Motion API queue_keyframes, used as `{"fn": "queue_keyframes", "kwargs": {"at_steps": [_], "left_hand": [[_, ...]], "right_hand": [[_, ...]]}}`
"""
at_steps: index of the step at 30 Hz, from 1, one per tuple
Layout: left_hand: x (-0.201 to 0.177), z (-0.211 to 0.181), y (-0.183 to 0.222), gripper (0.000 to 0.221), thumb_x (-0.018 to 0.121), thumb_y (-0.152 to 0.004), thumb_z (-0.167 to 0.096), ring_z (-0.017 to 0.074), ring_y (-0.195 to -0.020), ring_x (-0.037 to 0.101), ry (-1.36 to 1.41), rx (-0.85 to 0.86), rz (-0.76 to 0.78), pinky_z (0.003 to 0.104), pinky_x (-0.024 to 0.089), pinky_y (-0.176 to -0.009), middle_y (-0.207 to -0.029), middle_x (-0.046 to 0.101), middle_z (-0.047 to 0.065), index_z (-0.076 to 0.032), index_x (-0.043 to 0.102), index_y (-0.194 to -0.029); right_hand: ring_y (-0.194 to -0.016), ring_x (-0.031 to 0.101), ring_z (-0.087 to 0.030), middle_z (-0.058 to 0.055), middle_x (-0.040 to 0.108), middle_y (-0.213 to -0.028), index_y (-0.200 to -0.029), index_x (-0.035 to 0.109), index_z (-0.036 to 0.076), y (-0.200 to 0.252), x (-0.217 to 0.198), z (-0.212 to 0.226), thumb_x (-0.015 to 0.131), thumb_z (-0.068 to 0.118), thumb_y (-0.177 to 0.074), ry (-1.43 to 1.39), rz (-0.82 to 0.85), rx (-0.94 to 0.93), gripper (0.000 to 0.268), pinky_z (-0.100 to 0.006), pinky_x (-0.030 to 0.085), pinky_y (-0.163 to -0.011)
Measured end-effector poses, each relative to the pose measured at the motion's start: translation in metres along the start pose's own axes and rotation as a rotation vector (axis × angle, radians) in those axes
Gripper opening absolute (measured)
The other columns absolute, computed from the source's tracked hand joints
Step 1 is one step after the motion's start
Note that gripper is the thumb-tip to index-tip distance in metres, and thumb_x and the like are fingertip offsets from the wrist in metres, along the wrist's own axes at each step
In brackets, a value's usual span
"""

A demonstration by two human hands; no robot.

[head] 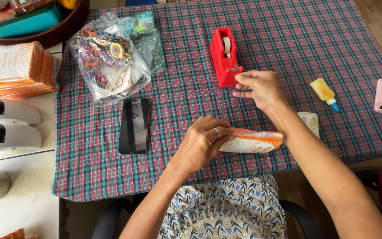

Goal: The person places stacks of orange paper bags into larger white paper outer bags, using their hands to align the edges and smooth the surface of the bags.

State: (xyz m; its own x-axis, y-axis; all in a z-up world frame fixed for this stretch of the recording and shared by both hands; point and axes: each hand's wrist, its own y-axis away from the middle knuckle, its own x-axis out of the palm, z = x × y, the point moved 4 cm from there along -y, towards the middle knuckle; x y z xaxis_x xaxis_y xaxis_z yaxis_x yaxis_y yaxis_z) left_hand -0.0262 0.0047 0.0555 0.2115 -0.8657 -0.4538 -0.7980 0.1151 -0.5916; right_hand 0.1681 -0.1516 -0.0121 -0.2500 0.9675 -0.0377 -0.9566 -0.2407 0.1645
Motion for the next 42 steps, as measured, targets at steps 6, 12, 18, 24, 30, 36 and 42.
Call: {"fn": "queue_keyframes", "kwargs": {"at_steps": [6, 12, 18, 24, 30, 36, 42], "left_hand": [[0.0, 0.0, -0.001, 0.008, 0.079, -0.085, 0.002, 0.0287, -0.085, 0.073, 0.01, 0.001, -0.003, 0.033, 0.054, -0.074, -0.091, 0.078, 0.014, -0.002, 0.08, -0.092], [0.0, 0.002, -0.001, 0.009, 0.079, -0.085, 0.003, 0.0294, -0.086, 0.073, 0.009, -0.001, 0.001, 0.034, 0.054, -0.074, -0.091, 0.078, 0.014, -0.002, 0.08, -0.092], [-0.002, 0.001, -0.004, 0.009, 0.081, -0.082, 0.003, 0.0273, -0.081, 0.072, -0.011, 0.0, 0.012, 0.033, 0.054, -0.072, -0.088, 0.077, 0.013, -0.001, 0.08, -0.09], [0.0, 0.013, -0.006, 0.011, 0.072, -0.096, -0.007, 0.0331, -0.083, 0.068, 0.064, 0.137, 0.099, 0.044, 0.055, -0.074, -0.101, 0.074, 0.016, 0.004, 0.071, -0.098], [-0.002, 0.026, -0.01, 0.015, 0.066, -0.096, -0.004, 0.0315, -0.098, 0.071, 0.108, 0.106, 0.216, 0.045, 0.048, -0.083, -0.106, 0.076, 0.012, 0.001, 0.077, -0.106], [-0.001, 0.034, -0.008, 0.01, 0.07, -0.095, -0.008, 0.0249, -0.088, 0.073, 0.26, 0.025, 0.094, 0.037, 0.056, -0.077, -0.095, 0.076, 0.008, 0.0, 0.074, -0.091], [0.012, 0.045, -0.006, 0.008, 0.069, -0.093, -0.003, 0.0253, -0.084, 0.072, 0.247, 0.006, 0.06, 0.037, 0.056, -0.07, -0.09, 0.075, 0.008, -0.001, 0.072, -0.086]], "right_hand": [[-0.073, 0.078, -0.023, -0.017, 0.074, -0.084, -0.102, 0.07, -0.006, 0.001, 0.006, -0.013, 0.074, 0.007, -0.091, -0.135, 0.016, 0.073, 0.018, -0.044, 0.07, -0.071], [-0.072, 0.078, -0.024, -0.019, 0.074, -0.087, -0.108, 0.068, -0.008, -0.017, 0.0, -0.034, 0.074, 0.008, -0.094, -0.045, -0.011, -0.019, 0.022, -0.044, 0.069, -0.068], [-0.053, 0.071, -0.017, -0.01, 0.073, -0.069, -0.095, 0.075, 0.001, -0.029, -0.034, -0.014, 0.074, -0.003, -0.09, 0.76, -0.013, -0.353, 0.006, -0.027, 0.06, -0.048], [-0.093, 0.068, -0.028, -0.006, 0.071, -0.105, -0.099, 0.067, 0.008, 0.078, 0.007, 0.136, 0.047, 0.011, -0.105, 1.428, 0.476, -0.235, 0.021, -0.046, 0.051, -0.085], [-0.079, 0.062, -0.026, 0.003, 0.061, -0.079, -0.09, 0.064, 0.021, 0.132, 0.042, 0.131, 0.066, 0.02, -0.085, 1.883, 0.889, -1.065, 0.005, -0.043, 0.048, -0.077], [-0.083, 0.059, -0.024, 0.003, 0.061, -0.079, -0.095, 0.065, 0.019, 0.14, 0.065, 0.122, 0.057, 0.012, -0.094, 2.01, 0.964, -1.156, 0.01, -0.043, 0.044, -0.08], [-0.084, 0.061, -0.024, 0.003, 0.064, -0.077, -0.094, 0.068, 0.02, 0.137, 0.069, 0.109, 0.057, 0.015, -0.094, 2.109, 0.98, -1.147, 0.012, -0.043, 0.044, -0.08]]}}
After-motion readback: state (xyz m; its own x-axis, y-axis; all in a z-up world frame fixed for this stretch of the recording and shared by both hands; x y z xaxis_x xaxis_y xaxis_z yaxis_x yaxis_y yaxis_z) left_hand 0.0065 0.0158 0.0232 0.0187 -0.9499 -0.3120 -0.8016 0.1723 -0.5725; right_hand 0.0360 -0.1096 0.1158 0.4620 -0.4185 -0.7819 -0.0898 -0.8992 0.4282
